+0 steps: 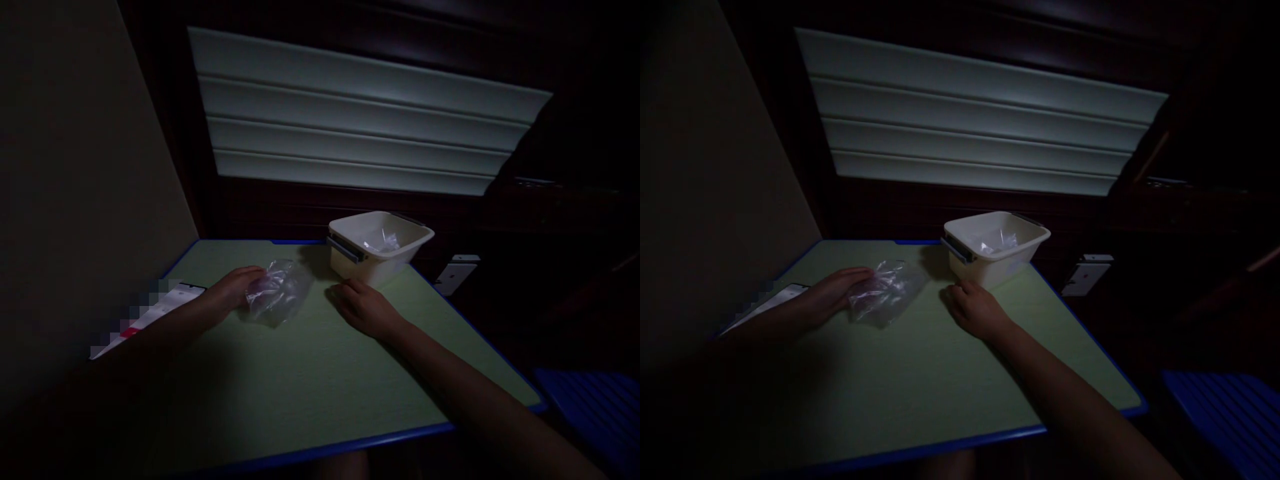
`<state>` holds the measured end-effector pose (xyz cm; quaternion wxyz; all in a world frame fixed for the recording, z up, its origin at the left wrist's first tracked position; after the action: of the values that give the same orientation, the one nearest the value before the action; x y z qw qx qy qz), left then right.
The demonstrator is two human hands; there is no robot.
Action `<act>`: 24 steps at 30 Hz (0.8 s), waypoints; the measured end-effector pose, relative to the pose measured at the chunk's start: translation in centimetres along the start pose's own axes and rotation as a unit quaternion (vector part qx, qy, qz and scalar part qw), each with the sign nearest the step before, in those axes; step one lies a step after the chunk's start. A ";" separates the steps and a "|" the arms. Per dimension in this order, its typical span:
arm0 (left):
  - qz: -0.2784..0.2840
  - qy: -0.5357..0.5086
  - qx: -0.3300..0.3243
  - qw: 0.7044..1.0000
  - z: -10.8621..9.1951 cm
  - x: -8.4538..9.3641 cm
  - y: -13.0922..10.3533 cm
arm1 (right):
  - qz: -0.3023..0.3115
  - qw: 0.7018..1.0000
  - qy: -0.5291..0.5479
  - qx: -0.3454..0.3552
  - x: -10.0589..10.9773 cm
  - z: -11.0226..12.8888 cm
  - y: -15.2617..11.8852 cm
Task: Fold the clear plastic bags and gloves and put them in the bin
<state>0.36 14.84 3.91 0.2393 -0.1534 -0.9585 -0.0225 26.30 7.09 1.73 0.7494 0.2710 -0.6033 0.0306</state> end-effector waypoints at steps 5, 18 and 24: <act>-0.005 0.081 -0.011 0.997 1.5 -0.2 -3.1 | 0.001 1.000 -0.008 0.009 0.0 0.1 0.0; -0.178 0.368 -0.351 0.842 0.3 -0.3 -6.9 | -0.021 0.999 -0.018 0.018 -0.3 0.2 -0.3; -0.044 0.402 -0.381 0.831 1.2 -2.1 -6.5 | -0.057 0.995 0.056 0.052 0.6 2.1 0.1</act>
<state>-0.43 8.20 2.05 0.5251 -0.1680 -0.6985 -0.4562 24.60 6.06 2.61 0.7676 0.3414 -0.5413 0.0349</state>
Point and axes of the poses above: each hand's wrist, its own y-axis towards the middle knuckle, its own x-axis out of the back of the hand, z = x × y, the point moved 4 cm from there along y, towards the middle knuckle, and after that the axes turned 3 degrees about -x, right-handed, at the moved point
